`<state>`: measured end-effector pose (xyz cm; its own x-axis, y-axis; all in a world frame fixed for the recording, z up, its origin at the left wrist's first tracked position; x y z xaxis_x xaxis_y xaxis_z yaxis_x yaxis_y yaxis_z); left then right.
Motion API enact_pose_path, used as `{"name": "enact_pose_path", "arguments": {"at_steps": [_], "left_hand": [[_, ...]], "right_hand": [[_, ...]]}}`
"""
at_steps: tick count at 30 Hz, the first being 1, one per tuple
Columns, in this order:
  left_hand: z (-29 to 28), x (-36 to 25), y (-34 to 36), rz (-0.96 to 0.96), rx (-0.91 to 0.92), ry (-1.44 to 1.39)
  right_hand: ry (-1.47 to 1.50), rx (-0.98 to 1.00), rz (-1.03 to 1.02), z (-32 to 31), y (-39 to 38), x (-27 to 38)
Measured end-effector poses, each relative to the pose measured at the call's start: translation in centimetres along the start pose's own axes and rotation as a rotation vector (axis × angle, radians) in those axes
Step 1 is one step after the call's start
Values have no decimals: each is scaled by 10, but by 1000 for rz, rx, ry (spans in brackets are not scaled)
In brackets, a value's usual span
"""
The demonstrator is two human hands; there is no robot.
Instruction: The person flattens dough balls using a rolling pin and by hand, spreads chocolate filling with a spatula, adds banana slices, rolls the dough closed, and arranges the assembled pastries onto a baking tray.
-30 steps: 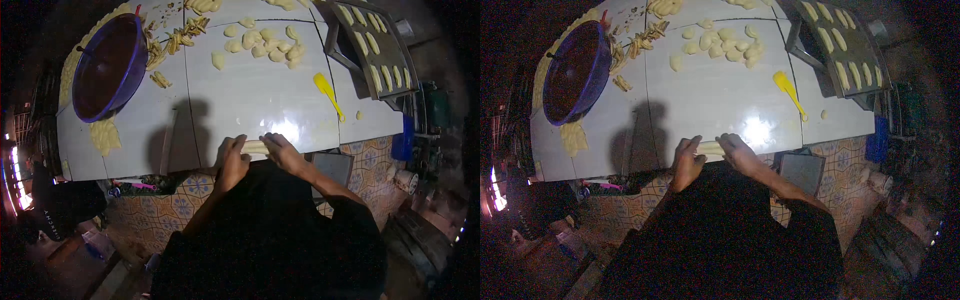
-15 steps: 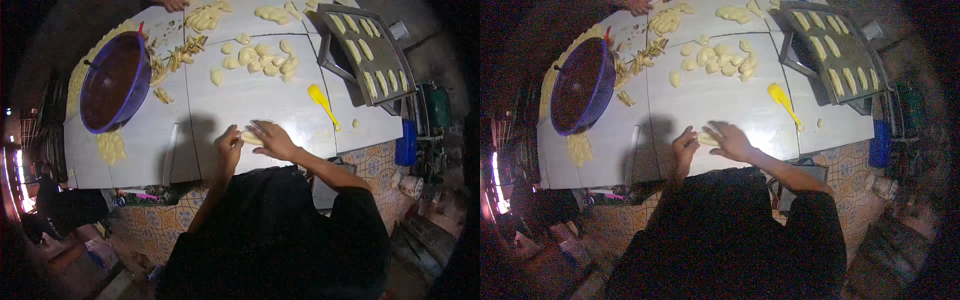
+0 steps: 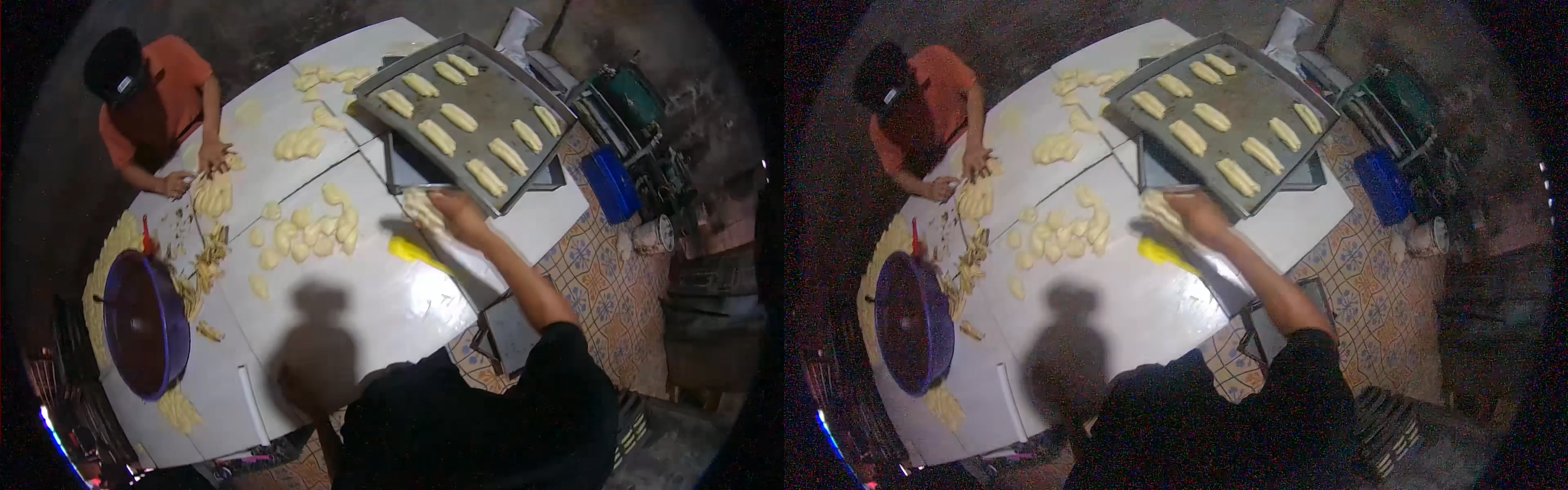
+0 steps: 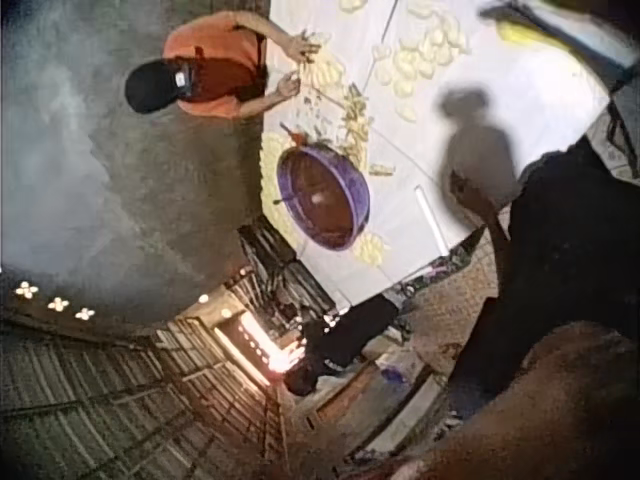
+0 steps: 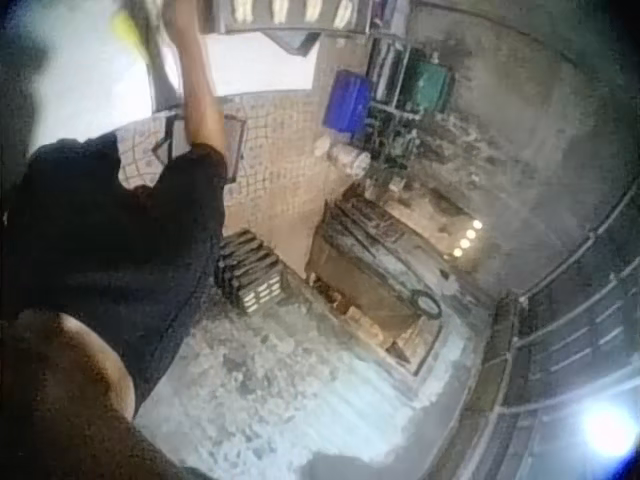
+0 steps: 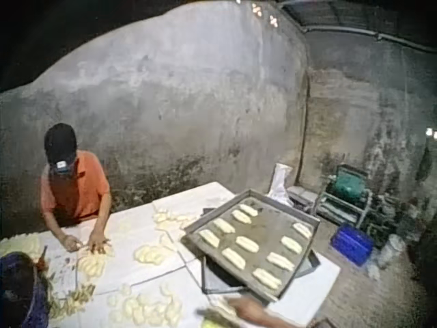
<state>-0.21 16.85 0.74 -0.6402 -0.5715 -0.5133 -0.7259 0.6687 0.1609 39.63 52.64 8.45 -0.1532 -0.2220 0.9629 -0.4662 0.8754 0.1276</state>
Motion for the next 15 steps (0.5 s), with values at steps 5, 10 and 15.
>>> {"name": "enact_pose_path", "arguments": {"at_steps": [5, 10, 15], "left_hand": [[1, 3, -9, 64, -71, 200], [18, -9, -4, 147, -77, 227], [-12, -11, -1, -142, 53, -11]], "right_hand": [[-374, -561, -278, -207, 87, 75], [-634, -459, -217, -311, 127, -59], [-794, -804, -534, -276, 89, -32]]}}
Point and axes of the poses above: each hand's wrist, its own y-axis towards the middle knuckle, its own z-axis out of the palm, x = y × z, the point moved 10 cm from there along y, towards the middle knuckle, and after that the axes turned 12 degrees about -z, right-handed, at the moved point
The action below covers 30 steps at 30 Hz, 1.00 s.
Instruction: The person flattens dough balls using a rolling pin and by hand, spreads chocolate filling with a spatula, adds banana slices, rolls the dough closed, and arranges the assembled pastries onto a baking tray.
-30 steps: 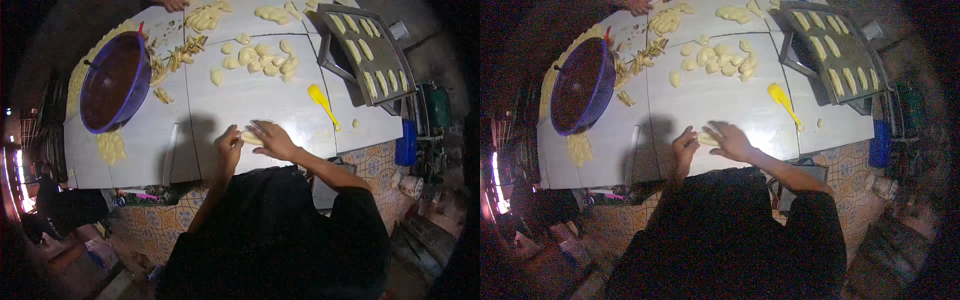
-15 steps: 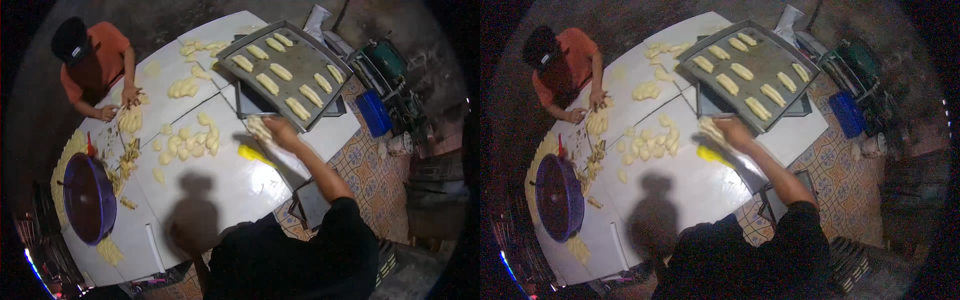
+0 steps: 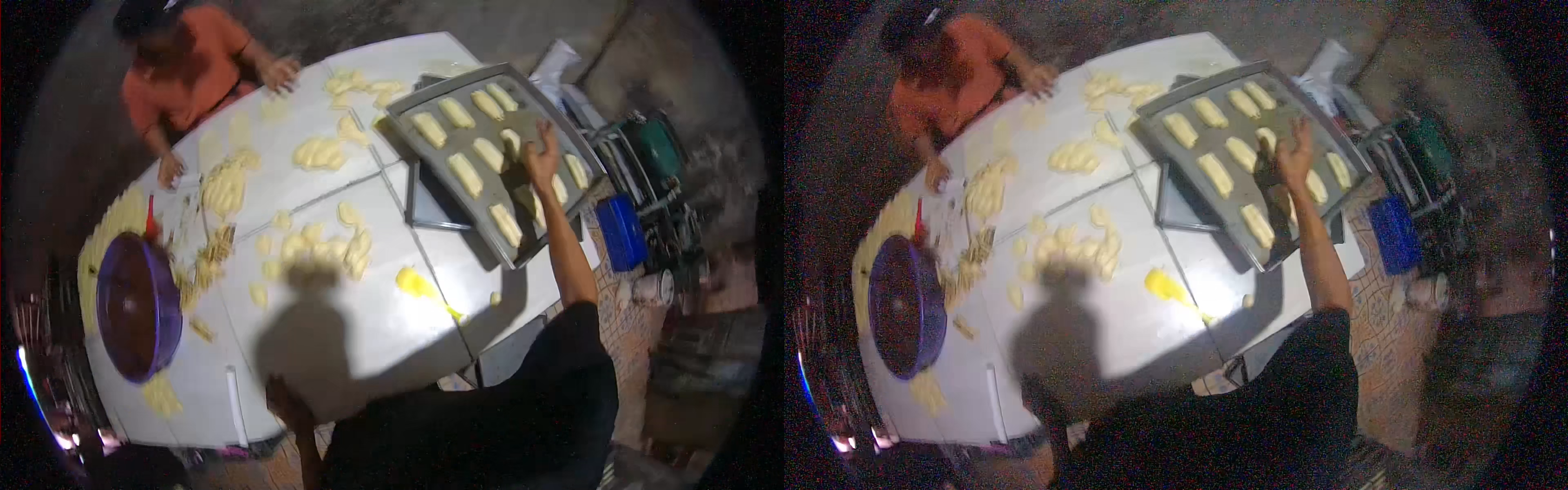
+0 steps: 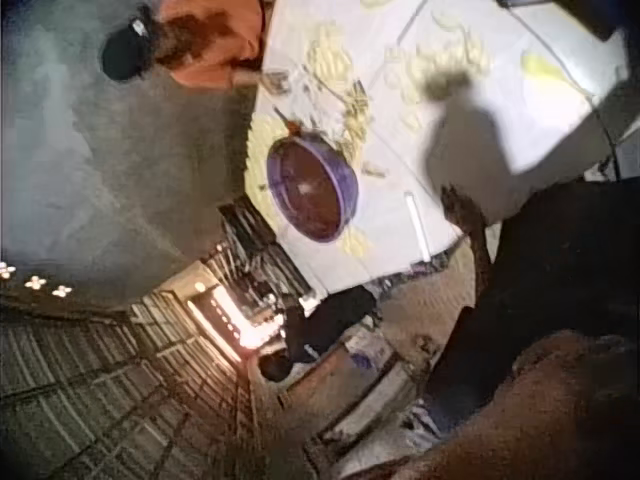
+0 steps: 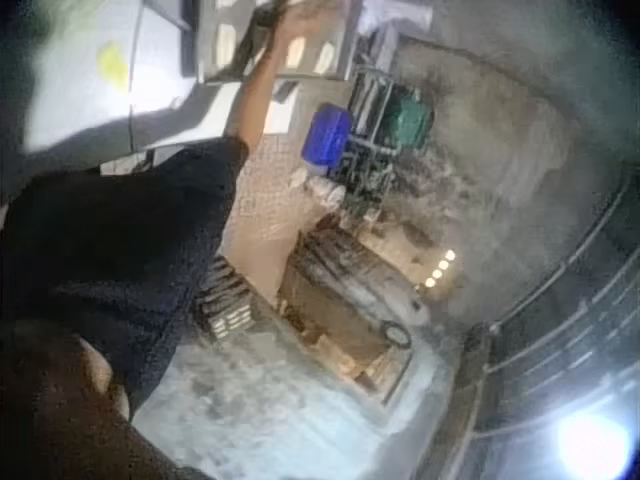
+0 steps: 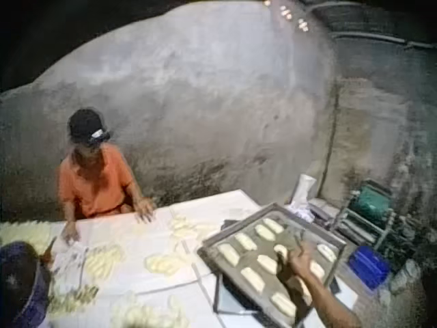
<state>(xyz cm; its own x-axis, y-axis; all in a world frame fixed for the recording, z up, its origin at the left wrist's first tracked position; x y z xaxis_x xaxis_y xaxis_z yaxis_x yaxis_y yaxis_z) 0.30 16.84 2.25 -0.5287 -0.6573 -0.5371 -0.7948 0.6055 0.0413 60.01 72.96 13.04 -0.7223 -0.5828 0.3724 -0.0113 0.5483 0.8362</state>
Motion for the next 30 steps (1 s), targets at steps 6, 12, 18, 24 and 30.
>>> {"name": "enact_pose_path", "arguments": {"at_steps": [6, 12, 18, 24, 30], "left_hand": [[3, 19, -19, 174, -117, 233], [-19, 0, -27, 102, -113, 189], [-29, 2, -28, 127, -122, -36], [-29, 22, -9, -181, 99, -797], [26, -38, -22, -412, 609, -1111]], "right_hand": [[556, 581, 173, 60, -71, 257], [984, 957, -222, 131, -170, 530], [560, 817, -750, 240, -215, 614], [864, 1186, -285, 192, -224, 629], [922, 1073, 292, 74, -264, 578]]}}
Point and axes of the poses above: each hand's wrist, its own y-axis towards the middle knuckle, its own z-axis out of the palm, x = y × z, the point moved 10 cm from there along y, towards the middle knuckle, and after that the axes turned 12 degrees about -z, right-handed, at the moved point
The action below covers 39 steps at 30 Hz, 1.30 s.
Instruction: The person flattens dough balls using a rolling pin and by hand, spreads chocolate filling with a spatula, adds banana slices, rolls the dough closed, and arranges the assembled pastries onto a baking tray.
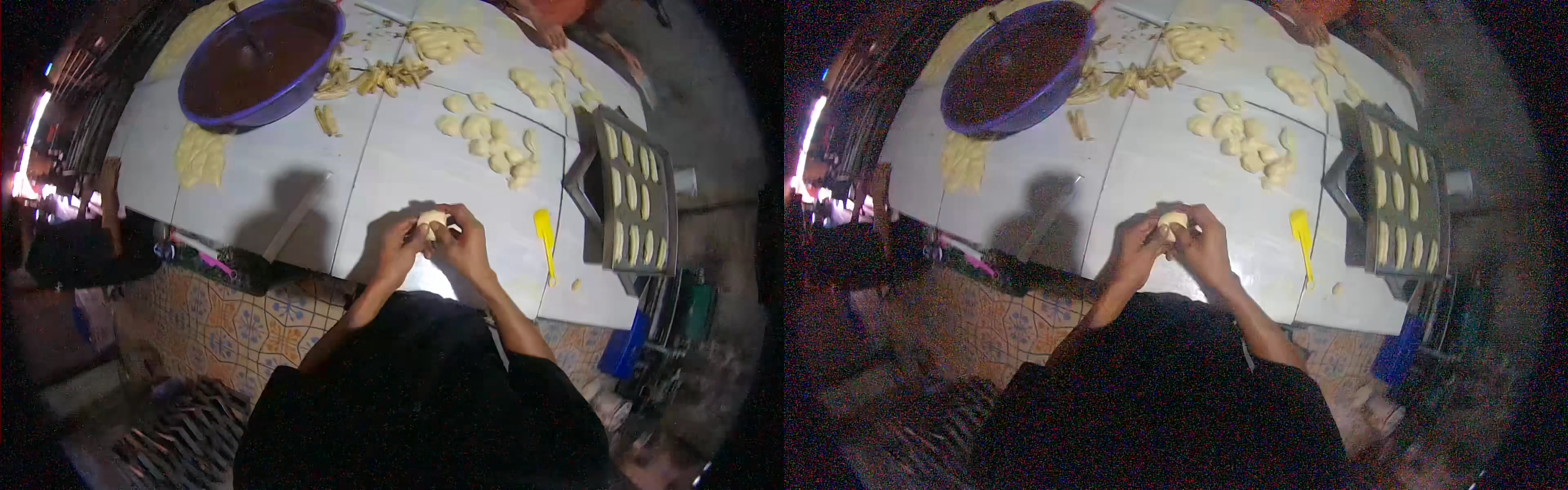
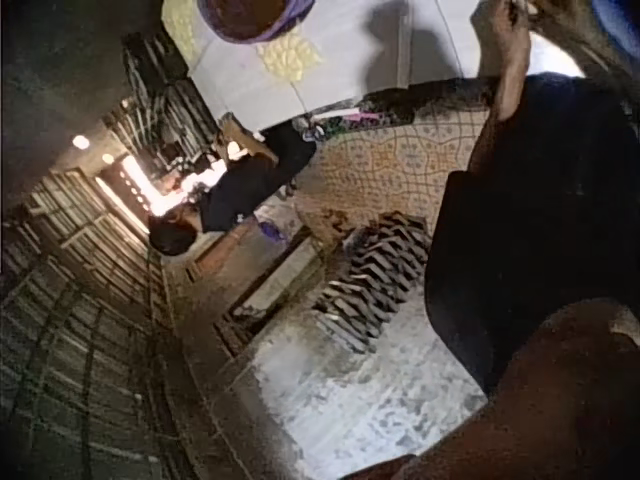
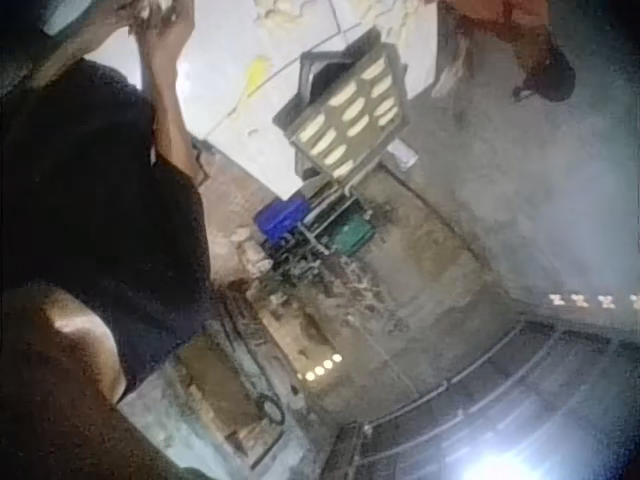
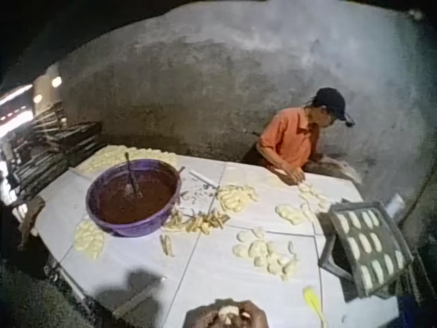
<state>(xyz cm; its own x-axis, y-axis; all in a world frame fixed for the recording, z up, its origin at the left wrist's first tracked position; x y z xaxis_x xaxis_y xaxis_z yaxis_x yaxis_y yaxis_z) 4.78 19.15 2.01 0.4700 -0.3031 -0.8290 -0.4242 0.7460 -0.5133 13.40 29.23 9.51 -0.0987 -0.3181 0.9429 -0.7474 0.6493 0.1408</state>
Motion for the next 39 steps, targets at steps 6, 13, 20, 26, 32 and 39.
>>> {"name": "enact_pose_path", "arguments": {"at_steps": [6, 13, 20, 26, 32, 39], "left_hand": [[18, -10, -22, 471, -430, 1104], [74, 6, -33, 515, 179, 1437], [62, 14, -17, 385, 105, 1710], [-133, -68, -67, 620, -920, 1190], [-203, 4, -57, 625, -535, 1032], [29, -44, -20, 861, -247, 1298]], "right_hand": [[-516, -40, -111, -15, -55, -25], [-927, 279, -483, 20, -79, -32], [-967, 301, -452, 11, -74, -28], [-994, 258, -387, 1, -73, -36], [-598, 135, -410, -18, -62, -3], [-569, -93, -462, -46, -46, -13]]}}
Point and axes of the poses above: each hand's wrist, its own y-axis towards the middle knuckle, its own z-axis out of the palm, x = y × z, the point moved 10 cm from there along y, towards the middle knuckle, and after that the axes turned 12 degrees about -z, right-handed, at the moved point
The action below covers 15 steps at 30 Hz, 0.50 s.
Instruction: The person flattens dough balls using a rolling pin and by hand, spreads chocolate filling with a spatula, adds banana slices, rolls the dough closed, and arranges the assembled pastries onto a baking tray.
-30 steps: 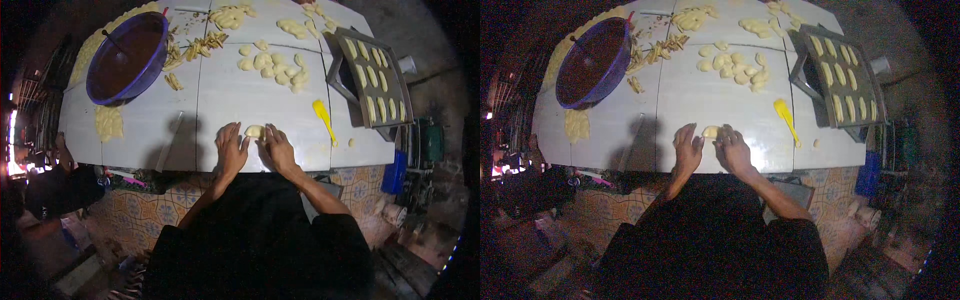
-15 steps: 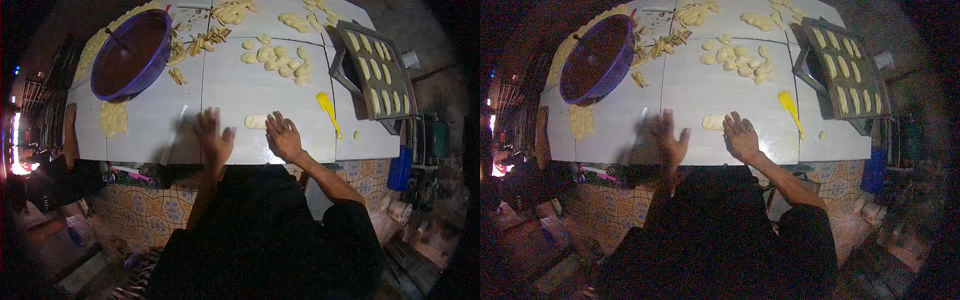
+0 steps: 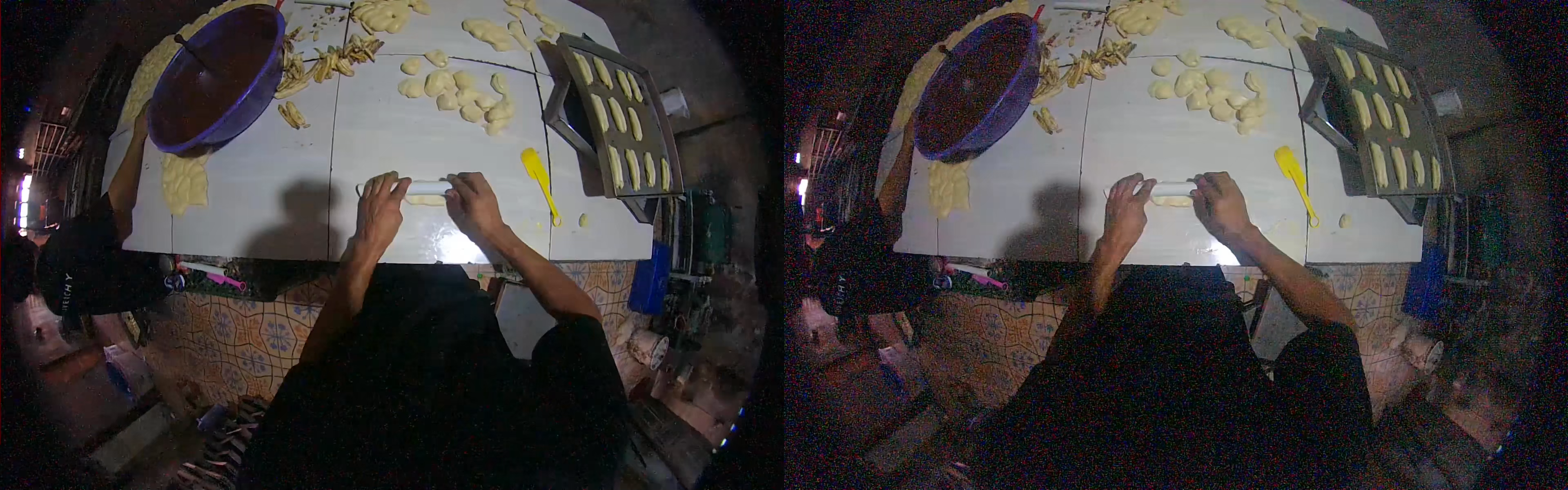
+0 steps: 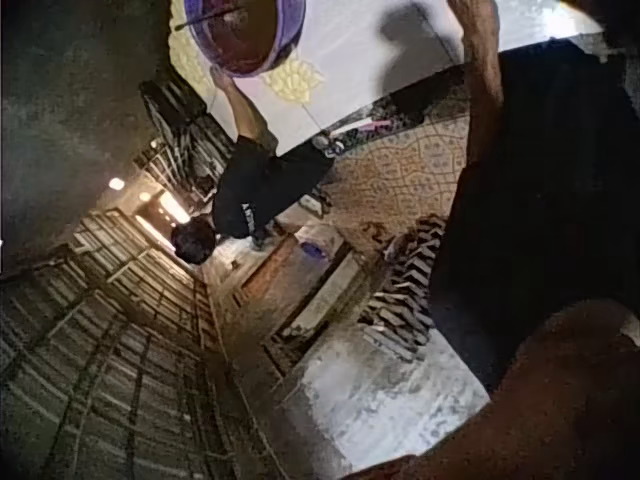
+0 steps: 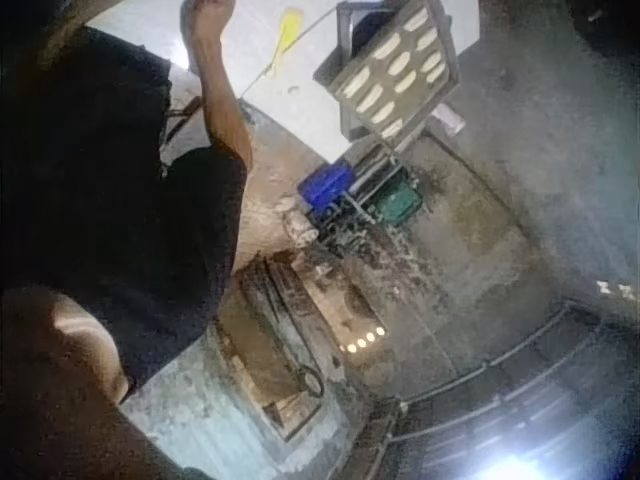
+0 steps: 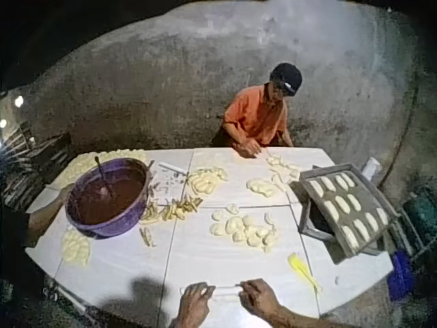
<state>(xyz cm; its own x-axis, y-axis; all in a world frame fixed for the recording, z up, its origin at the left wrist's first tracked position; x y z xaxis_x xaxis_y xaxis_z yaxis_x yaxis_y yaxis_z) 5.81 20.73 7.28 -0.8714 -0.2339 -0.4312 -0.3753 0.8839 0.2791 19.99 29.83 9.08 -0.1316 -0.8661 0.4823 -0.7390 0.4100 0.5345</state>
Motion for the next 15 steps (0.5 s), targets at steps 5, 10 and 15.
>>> {"name": "enact_pose_path", "arguments": {"at_steps": [5, 10, 15], "left_hand": [[3, 0, -37, -54, 51, 123], [17, 9, -38, -93, 169, -28], [38, 17, 23, -246, 69, 344]], "right_hand": [[-15, 120, -21, 15, -39, 4], [89, 211, 47, 6, -36, -1], [-429, 163, 109, 26, 11, -42]]}}
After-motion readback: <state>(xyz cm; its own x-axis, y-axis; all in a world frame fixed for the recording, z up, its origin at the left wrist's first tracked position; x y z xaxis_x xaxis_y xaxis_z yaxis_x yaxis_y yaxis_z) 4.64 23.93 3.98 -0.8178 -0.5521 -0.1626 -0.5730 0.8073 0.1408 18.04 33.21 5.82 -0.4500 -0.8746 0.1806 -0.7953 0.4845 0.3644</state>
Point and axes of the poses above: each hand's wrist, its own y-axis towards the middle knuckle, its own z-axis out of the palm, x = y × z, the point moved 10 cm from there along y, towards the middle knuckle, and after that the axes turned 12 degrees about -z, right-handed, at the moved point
